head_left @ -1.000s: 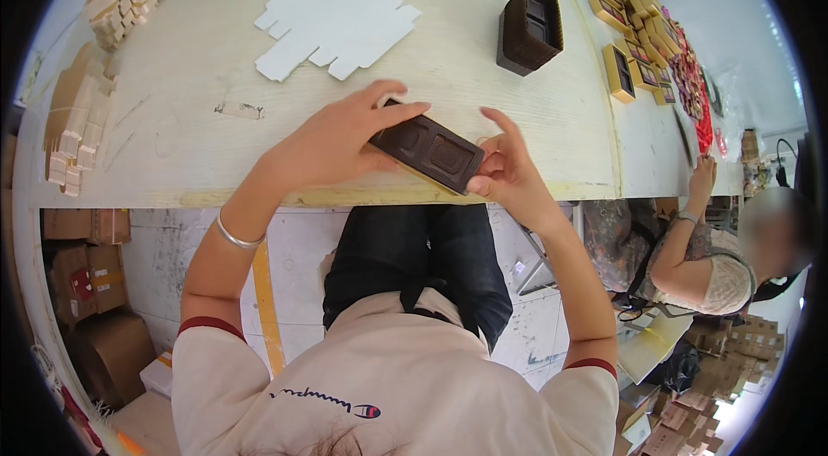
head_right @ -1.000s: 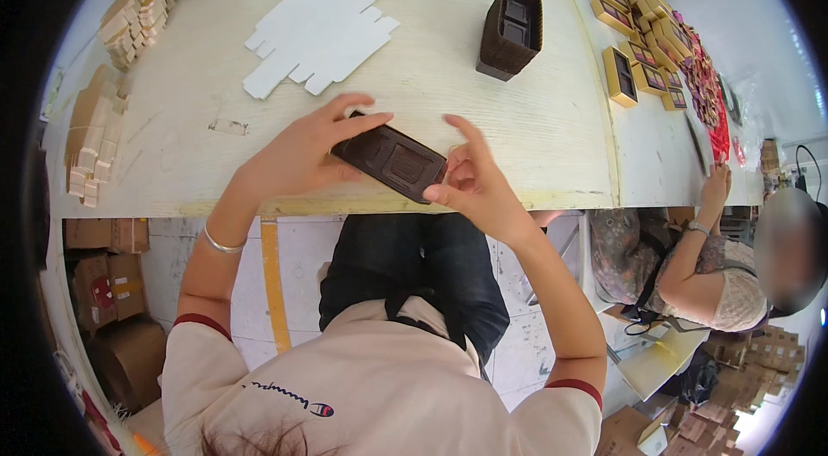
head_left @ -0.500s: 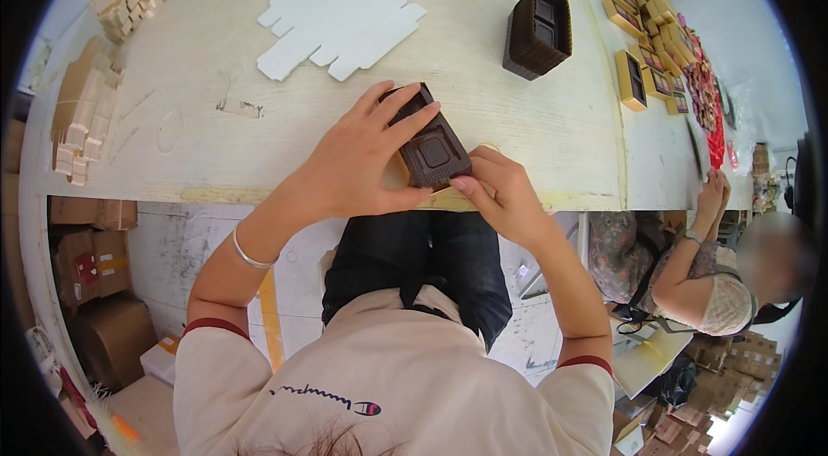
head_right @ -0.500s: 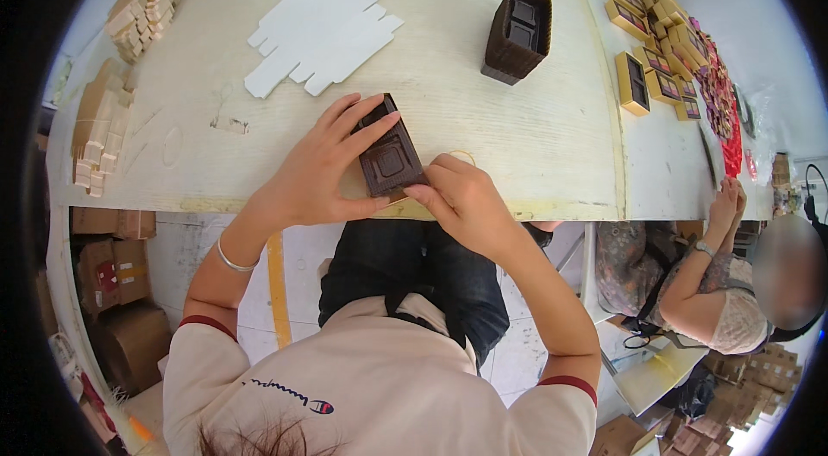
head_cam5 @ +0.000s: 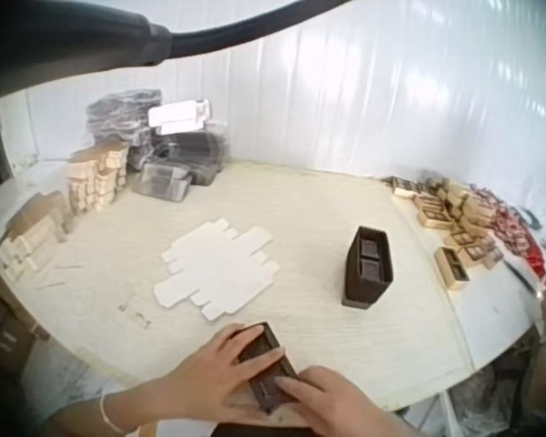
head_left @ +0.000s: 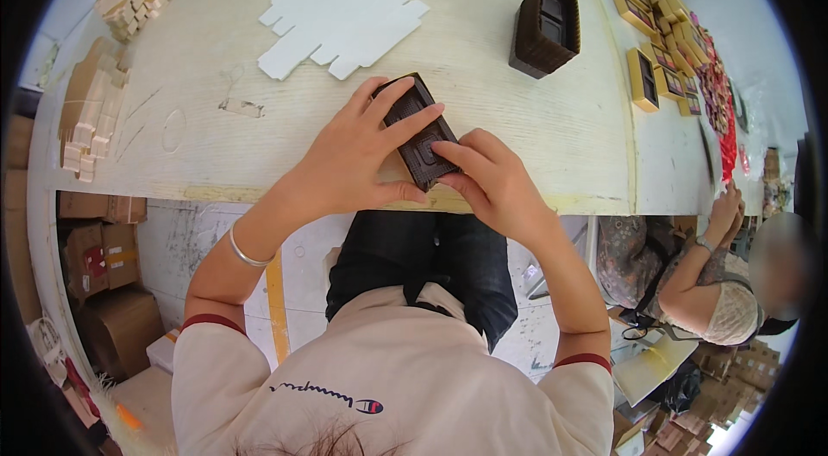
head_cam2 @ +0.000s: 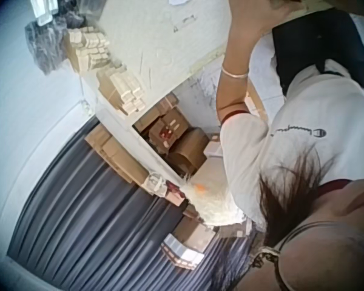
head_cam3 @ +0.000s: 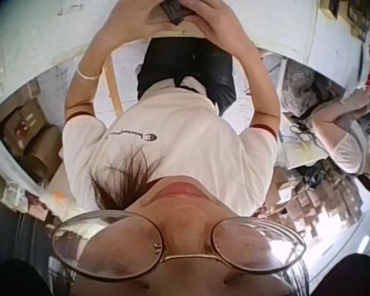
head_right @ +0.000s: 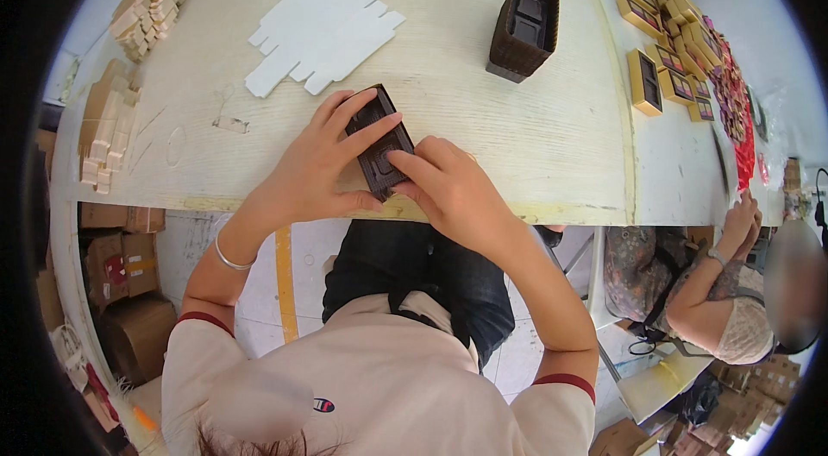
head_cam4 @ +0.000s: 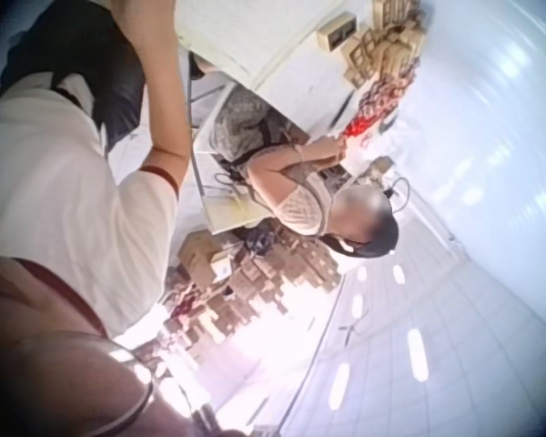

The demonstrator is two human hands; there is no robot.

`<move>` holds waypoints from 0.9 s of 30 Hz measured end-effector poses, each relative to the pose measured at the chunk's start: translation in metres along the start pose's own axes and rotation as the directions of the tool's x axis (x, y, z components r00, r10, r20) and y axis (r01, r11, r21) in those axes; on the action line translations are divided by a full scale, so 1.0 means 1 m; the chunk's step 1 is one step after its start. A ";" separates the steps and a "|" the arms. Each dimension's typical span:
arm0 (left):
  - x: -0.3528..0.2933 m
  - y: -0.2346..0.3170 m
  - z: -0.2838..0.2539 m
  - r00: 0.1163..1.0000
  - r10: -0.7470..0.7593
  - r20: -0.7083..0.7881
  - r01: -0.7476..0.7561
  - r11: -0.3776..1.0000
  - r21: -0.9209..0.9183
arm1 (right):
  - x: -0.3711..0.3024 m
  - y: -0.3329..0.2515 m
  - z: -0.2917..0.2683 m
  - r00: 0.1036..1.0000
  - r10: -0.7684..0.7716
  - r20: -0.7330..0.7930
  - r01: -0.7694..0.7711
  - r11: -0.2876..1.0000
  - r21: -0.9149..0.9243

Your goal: The person folds flat cardboard pieces into small rectangular boxes and inserts a dark plastic tray into each one. The person repeats this process multiple times, placing the finished boxes on the table.

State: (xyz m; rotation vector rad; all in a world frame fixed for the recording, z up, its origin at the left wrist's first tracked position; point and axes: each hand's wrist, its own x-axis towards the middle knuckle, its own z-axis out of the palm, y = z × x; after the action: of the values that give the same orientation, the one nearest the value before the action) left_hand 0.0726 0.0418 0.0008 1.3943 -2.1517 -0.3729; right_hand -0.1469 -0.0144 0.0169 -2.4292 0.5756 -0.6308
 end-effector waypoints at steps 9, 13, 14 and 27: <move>0.002 -0.002 -0.008 1.000 0.022 0.017 -0.024 0.993 0.114 | 0.003 -0.009 -0.006 1.000 -0.015 0.014 0.016 0.997 -0.074; 0.005 -0.004 -0.009 0.999 0.006 0.052 -0.005 1.000 -0.021 | 0.004 -0.008 0.002 0.996 -0.073 -0.046 0.062 0.976 -0.210; 0.006 -0.004 -0.012 0.998 0.017 0.059 -0.016 1.000 -0.015 | 0.003 -0.007 0.005 0.994 -0.091 -0.056 0.075 0.966 -0.249; 0.013 -0.009 -0.015 0.994 0.090 0.068 -0.091 0.996 0.012 | 0.005 0.004 -0.016 0.979 -0.136 0.152 0.165 0.966 -0.198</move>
State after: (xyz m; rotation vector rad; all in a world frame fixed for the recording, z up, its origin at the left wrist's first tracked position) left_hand 0.0838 0.0271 0.0123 1.3040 -2.2676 -0.3741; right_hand -0.1524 -0.0266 0.0272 -2.7104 0.4212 -0.4786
